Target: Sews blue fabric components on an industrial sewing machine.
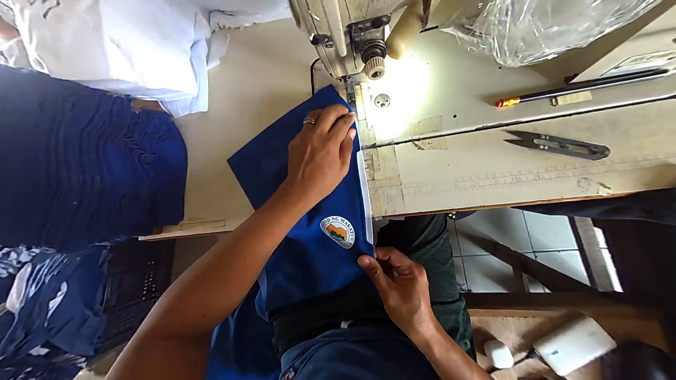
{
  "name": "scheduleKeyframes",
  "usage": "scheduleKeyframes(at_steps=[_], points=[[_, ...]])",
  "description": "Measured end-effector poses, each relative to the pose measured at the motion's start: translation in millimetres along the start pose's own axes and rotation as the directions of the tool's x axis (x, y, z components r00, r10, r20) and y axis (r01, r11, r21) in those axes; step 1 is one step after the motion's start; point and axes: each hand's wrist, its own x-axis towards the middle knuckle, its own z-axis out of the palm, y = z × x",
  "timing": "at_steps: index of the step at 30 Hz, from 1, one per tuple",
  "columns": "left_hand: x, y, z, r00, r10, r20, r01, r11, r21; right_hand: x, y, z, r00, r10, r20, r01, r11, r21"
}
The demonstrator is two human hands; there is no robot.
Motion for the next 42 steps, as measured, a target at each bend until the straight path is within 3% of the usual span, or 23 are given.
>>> scheduleKeyframes(at_steps=[9, 12, 15, 24, 42], points=[[13.1, -20.8, 11.2, 0.993, 0.091, -0.077, -0.096, 0.993, -0.065, 15.2, -8.2, 3.2, 1.0, -0.01, 0.011, 0.011, 0.999, -0.042], [20.2, -20.1, 9.6, 0.991, 0.124, -0.055, -0.124, 0.992, 0.02, 20.9, -8.8, 4.4, 1.0, -0.023, 0.013, 0.023, 0.998, -0.062], [18.2, -13.2, 6.3, 0.995, 0.104, 0.012, -0.105, 0.99, 0.093, 21.0, -8.7, 5.6, 1.0, -0.015, 0.017, 0.016, 0.999, -0.05], [19.2, -19.7, 14.1, 0.986, 0.081, -0.146, -0.089, 0.995, -0.047, 25.0, -7.6, 5.9, 1.0, -0.01, 0.001, 0.01, 1.0, -0.019], [16.7, -23.1, 15.1, 0.983, 0.04, -0.179, -0.062, 0.991, -0.119, 24.6, -5.5, 5.2, 1.0, -0.001, 0.018, 0.002, 1.0, -0.019]])
